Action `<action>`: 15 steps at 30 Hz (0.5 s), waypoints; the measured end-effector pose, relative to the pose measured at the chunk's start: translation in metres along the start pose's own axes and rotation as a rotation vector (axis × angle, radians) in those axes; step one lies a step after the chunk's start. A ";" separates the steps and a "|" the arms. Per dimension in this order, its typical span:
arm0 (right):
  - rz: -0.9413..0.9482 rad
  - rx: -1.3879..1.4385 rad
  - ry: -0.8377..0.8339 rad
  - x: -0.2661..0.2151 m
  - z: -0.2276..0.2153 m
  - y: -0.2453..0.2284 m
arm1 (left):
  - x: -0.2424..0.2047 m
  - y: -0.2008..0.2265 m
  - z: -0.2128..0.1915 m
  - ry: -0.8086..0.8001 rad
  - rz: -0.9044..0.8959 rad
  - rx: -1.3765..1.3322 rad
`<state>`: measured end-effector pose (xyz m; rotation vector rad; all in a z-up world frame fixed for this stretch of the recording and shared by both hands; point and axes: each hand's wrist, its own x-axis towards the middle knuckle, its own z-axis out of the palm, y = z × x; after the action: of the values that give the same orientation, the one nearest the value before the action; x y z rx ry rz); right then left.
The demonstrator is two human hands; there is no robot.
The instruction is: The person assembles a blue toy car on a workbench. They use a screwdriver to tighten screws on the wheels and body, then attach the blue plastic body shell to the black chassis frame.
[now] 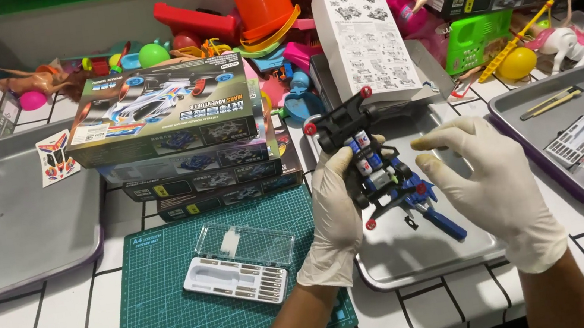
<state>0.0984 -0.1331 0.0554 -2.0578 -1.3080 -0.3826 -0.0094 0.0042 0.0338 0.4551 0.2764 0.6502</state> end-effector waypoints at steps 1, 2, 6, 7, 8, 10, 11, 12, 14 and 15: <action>0.004 0.000 0.003 0.002 -0.001 -0.002 | 0.002 -0.002 -0.003 -0.002 -0.003 0.003; 0.005 0.045 -0.002 0.004 -0.001 -0.005 | 0.005 -0.005 -0.006 0.028 -0.021 0.014; 0.158 0.228 -0.097 0.008 0.004 -0.013 | 0.014 -0.020 -0.022 -0.029 0.011 0.077; 0.159 0.231 -0.100 0.008 0.009 -0.012 | 0.012 -0.019 -0.022 -0.024 0.011 0.078; 0.211 0.343 -0.130 0.007 0.014 -0.011 | 0.011 -0.018 -0.021 -0.045 0.033 0.117; 0.264 0.456 -0.162 0.005 0.022 -0.008 | 0.011 -0.020 -0.024 -0.064 0.055 0.156; 0.300 0.550 -0.162 0.005 0.026 -0.005 | 0.013 -0.024 -0.026 -0.082 0.107 0.167; 0.334 0.645 -0.163 0.004 0.031 -0.002 | 0.015 -0.027 -0.029 -0.098 0.162 0.180; 0.392 0.805 -0.171 0.002 0.036 0.000 | 0.017 -0.031 -0.031 -0.100 0.168 0.222; 0.451 0.962 -0.175 0.000 0.038 0.002 | 0.018 -0.034 -0.033 -0.104 0.172 0.262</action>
<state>0.0967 -0.1078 0.0265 -1.4727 -0.8118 0.5492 0.0090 0.0022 -0.0127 0.7681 0.2257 0.7588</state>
